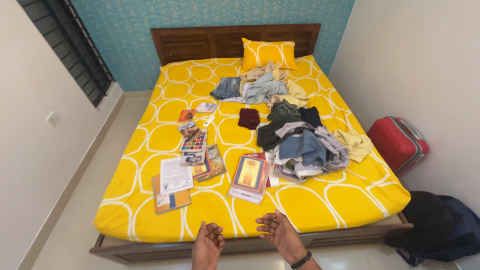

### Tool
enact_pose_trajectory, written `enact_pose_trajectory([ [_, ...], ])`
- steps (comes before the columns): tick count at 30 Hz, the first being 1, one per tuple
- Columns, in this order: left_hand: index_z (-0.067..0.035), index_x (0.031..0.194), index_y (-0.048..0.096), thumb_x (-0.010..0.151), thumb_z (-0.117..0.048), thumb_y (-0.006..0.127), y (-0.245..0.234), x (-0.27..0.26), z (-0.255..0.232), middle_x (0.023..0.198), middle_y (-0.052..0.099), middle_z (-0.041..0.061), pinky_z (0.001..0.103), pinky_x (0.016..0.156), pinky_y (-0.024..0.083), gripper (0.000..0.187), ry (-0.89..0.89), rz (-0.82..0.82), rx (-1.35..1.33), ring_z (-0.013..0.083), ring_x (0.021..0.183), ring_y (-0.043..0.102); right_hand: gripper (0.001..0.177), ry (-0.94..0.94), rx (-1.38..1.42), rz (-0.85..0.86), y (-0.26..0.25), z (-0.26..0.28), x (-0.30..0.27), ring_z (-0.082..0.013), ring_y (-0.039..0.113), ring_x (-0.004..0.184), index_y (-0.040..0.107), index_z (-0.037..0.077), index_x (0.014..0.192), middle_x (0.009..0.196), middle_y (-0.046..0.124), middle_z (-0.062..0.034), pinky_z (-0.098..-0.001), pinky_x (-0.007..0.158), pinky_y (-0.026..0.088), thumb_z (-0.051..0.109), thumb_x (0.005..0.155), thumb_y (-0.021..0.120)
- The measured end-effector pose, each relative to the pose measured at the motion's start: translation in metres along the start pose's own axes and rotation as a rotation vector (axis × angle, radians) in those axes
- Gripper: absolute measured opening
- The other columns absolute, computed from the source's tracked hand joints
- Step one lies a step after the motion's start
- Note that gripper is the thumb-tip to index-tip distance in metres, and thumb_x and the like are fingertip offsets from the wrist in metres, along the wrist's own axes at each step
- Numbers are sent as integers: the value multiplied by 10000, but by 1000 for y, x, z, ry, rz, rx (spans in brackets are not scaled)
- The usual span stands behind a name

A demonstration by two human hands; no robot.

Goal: The person buttons a checkered shirt while standing in a bedroom. They align the placket and fasten the buttons one by one from the bottom up.

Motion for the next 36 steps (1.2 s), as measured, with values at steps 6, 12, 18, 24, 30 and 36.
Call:
enact_pose_trajectory([
  [6, -101, 995, 629, 993, -499, 539, 25, 34, 12, 894, 678, 65, 332, 691, 500, 408, -45, 1, 27, 173, 755, 600, 441, -32, 1, -72, -19, 33, 22, -247, 702, 971, 610, 57, 1074, 1098, 738, -156, -390, 853, 561, 474, 984, 499],
  [12, -108, 986, 630, 984, -482, 535, 62, 84, 29, 865, 667, 57, 330, 675, 486, 386, -156, 26, 81, 174, 731, 593, 436, -43, 25, -145, -39, 47, 38, -225, 698, 926, 634, 78, 1078, 1067, 736, -127, -365, 816, 545, 479, 962, 507],
  [18, -93, 980, 630, 988, -458, 562, 85, 145, 30, 846, 658, 64, 336, 648, 481, 371, -244, 82, 138, 185, 714, 583, 419, -86, 87, -255, -63, 58, 63, -211, 690, 912, 644, 69, 1062, 1036, 729, -113, -355, 813, 546, 462, 972, 532],
  [24, -105, 992, 630, 976, -449, 550, 108, 207, 15, 864, 659, 68, 341, 659, 485, 353, -317, 158, 94, 187, 727, 589, 393, -145, 45, -316, -55, 76, 91, -193, 699, 879, 646, 84, 1057, 1022, 741, -95, -345, 797, 542, 447, 980, 519],
  [30, -113, 1005, 616, 1007, -435, 564, 119, 227, 20, 892, 650, 53, 335, 673, 487, 325, -355, 234, 92, 176, 759, 588, 370, -123, 26, -399, -49, 81, 100, -182, 692, 887, 636, 92, 1057, 1029, 747, -78, -333, 804, 540, 428, 994, 495],
  [36, -121, 1005, 625, 998, -426, 557, 112, 260, 49, 887, 650, 55, 343, 667, 485, 313, -423, 195, 114, 179, 744, 579, 353, -135, 59, -405, -63, 90, 112, -181, 681, 880, 626, 88, 1056, 1030, 732, -76, -335, 819, 537, 416, 1010, 505],
])
Point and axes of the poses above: each hand's wrist, its own x-axis towards the middle knuckle, its own y-axis out of the palm, z = x × y, the point moved 10 cm from there along x, towards the middle knuckle
